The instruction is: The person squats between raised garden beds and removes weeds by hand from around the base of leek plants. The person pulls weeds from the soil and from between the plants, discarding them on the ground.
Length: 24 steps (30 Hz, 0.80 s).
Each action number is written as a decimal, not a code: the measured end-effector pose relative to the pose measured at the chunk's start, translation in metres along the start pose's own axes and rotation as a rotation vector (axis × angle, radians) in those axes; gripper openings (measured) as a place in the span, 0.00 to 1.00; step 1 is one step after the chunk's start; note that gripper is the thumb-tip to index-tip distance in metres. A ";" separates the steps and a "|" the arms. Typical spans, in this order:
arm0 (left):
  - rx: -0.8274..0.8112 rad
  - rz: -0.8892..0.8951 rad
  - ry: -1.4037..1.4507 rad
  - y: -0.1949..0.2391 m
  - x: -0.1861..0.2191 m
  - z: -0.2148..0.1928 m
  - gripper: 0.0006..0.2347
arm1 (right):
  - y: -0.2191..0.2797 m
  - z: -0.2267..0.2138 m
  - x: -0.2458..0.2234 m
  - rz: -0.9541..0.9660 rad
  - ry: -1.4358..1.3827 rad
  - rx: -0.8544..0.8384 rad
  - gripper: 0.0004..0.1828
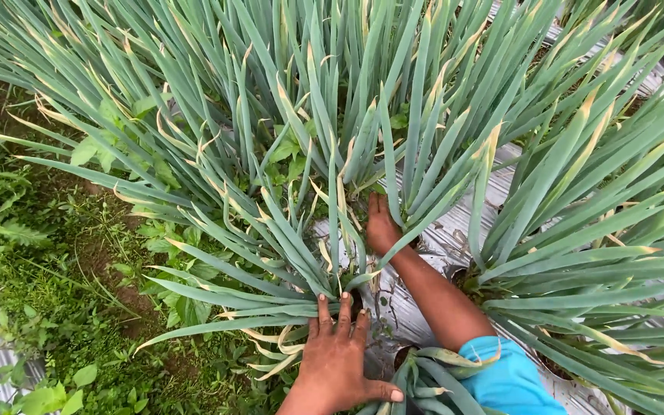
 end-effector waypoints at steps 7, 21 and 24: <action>0.015 0.018 -0.007 -0.008 -0.001 0.002 0.57 | -0.002 0.014 0.002 -0.155 0.363 0.086 0.13; -0.044 -0.030 -0.022 0.007 0.005 0.005 0.54 | 0.185 -0.011 -0.003 -0.115 -0.007 -0.579 0.15; -0.009 -0.014 -0.028 0.000 0.006 0.008 0.54 | 0.167 -0.017 0.008 -0.351 0.084 -0.429 0.12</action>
Point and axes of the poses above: each hand's wrist, its own y-axis away from the middle knuckle, its own z-axis out of the palm, x = y × z, the point moved 10 cm from there along -y, towards the middle knuckle, and after that the axes turned 4 degrees about x, right-handed, at the moved point
